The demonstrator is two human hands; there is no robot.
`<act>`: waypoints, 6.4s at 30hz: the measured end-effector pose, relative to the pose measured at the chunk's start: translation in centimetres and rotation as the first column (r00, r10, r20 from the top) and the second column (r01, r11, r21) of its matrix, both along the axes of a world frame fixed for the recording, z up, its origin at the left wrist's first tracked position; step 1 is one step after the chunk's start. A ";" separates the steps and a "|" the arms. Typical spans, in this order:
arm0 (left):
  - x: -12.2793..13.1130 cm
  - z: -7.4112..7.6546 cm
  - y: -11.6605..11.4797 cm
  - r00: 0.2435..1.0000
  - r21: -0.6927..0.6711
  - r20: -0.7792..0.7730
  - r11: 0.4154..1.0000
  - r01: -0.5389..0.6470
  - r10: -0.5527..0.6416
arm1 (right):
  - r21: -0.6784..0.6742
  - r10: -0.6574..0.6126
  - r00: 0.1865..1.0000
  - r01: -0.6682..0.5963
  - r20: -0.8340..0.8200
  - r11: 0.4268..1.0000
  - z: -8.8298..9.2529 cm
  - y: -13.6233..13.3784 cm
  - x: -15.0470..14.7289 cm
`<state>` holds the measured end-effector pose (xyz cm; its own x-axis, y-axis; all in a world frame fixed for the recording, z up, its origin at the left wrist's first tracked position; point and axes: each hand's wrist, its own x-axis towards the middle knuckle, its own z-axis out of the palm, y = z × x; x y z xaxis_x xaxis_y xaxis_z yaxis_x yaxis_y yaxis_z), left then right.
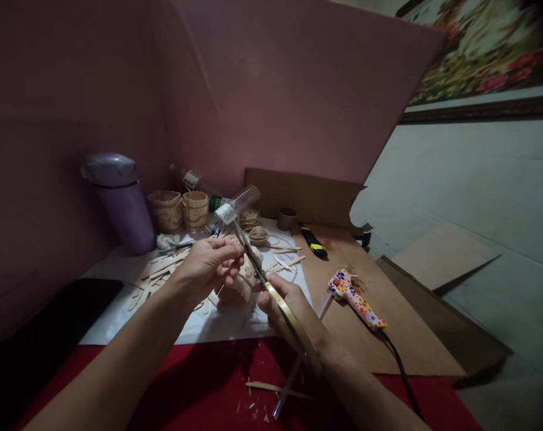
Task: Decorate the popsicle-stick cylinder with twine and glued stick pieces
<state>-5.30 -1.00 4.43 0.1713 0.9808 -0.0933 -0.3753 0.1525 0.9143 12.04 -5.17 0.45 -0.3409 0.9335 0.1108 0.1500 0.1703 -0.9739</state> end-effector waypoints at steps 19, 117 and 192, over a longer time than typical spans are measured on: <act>0.5 0.1 -0.3 0.998 -0.032 -0.057 0.999 -0.035 0.034 | 0.079 -0.046 0.998 0.044 0.032 0.996 -0.6 -0.1 -0.5; 1.5 -0.9 -0.5 0.839 0.392 -0.456 0.913 -0.111 0.298 | -0.058 -0.154 0.882 0.143 -0.446 0.988 -0.6 3.2 0.0; 2.9 -2.5 -0.4 0.985 0.108 -0.145 0.988 0.111 -0.095 | 0.578 -0.354 0.934 0.312 -0.043 0.754 0.0 1.8 0.8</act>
